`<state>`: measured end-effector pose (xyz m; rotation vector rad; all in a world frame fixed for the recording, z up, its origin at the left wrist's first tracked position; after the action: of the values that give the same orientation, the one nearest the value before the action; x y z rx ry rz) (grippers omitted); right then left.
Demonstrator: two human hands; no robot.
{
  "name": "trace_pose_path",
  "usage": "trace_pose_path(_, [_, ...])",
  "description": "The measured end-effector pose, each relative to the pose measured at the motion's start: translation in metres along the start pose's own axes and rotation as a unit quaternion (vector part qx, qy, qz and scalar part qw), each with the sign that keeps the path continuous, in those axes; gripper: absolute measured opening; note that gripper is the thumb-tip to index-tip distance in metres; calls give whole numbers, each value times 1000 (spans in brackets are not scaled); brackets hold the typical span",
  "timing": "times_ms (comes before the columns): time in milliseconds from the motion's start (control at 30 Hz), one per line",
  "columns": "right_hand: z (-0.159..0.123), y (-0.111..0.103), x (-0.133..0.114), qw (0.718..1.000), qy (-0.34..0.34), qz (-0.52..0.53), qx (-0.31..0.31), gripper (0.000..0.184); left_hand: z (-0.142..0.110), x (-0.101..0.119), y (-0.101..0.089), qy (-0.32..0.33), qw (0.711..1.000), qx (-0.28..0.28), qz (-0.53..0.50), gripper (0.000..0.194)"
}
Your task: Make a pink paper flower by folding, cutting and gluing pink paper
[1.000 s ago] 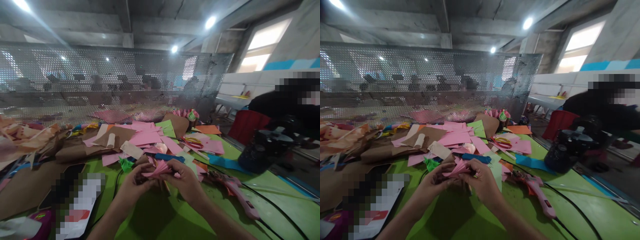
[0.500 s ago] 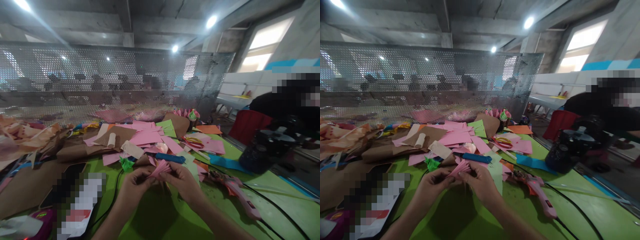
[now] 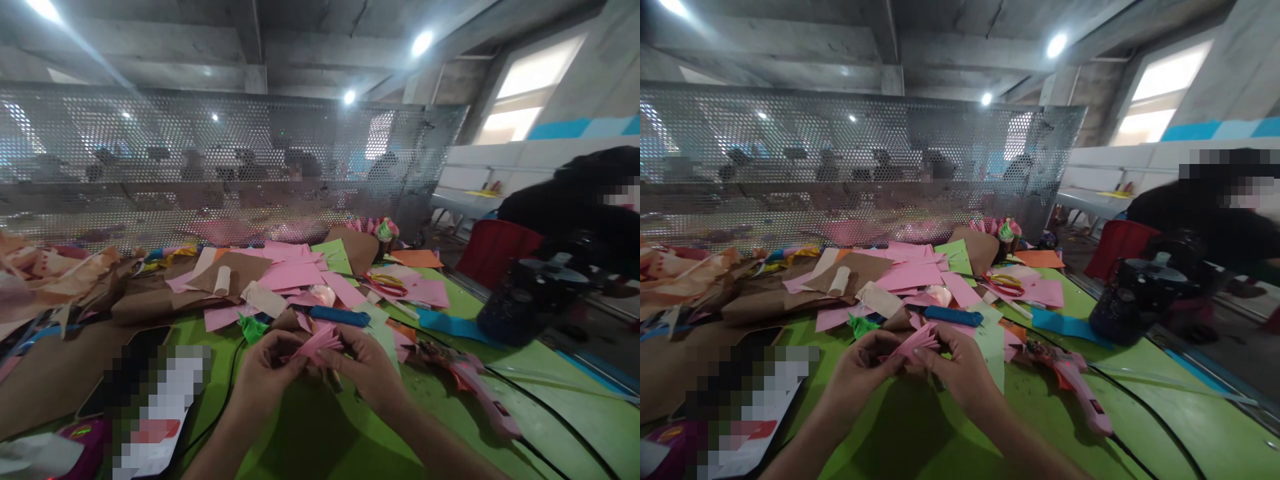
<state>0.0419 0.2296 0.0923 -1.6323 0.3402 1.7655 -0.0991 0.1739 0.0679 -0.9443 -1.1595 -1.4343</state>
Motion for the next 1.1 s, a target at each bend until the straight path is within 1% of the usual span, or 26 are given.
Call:
trace_pose_path(133, [1,0,2,999,-5,36,8,17,0,2,-2,5,1000,14,7,24])
trace_pose_path(233, [3,0,5,998,-5,68,-1,14,1,3,1,-6,1000,2,14,27])
trace_pose_path(367, [1,-9,7,998,3,42,36,14,2,0,3,-15,999,-23,30,29])
trace_pose_path(500, [0,-14,9,998,8,17,54,13,2,-6,-2,-26,998,-13,49,20])
trace_pose_path(567, [0,-13,10,998,9,26,51,15,1,-7,-3,-28,999,-3,43,15])
trace_pose_path(700, [1,-10,13,998,10,47,39,18,-1,-5,-1,-27,999,-4,29,17])
trace_pose_path(867, [2,-11,15,996,0,84,34,19,0,-3,1,-22,998,-21,47,15])
trace_pose_path(967, [2,-11,12,994,-8,108,29,18,2,-2,4,-12,998,-44,35,35])
trace_pose_path(1000, [2,-10,11,993,-8,114,27,18,2,-2,4,-10,998,-48,39,37])
trace_pose_path(1100, [2,-6,6,991,-7,131,8,19,2,-1,2,-5,997,-33,67,26])
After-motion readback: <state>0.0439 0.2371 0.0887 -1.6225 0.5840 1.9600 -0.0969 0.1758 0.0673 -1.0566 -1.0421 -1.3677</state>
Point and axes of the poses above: each hand's wrist, its own z-axis towards the middle knuckle, its own y-axis out of the palm, x = y × z, the point moved 7 cm from there along z, towards the middle knuckle, and after that the axes turned 14 degrees about -x, right-handed, at the moved point
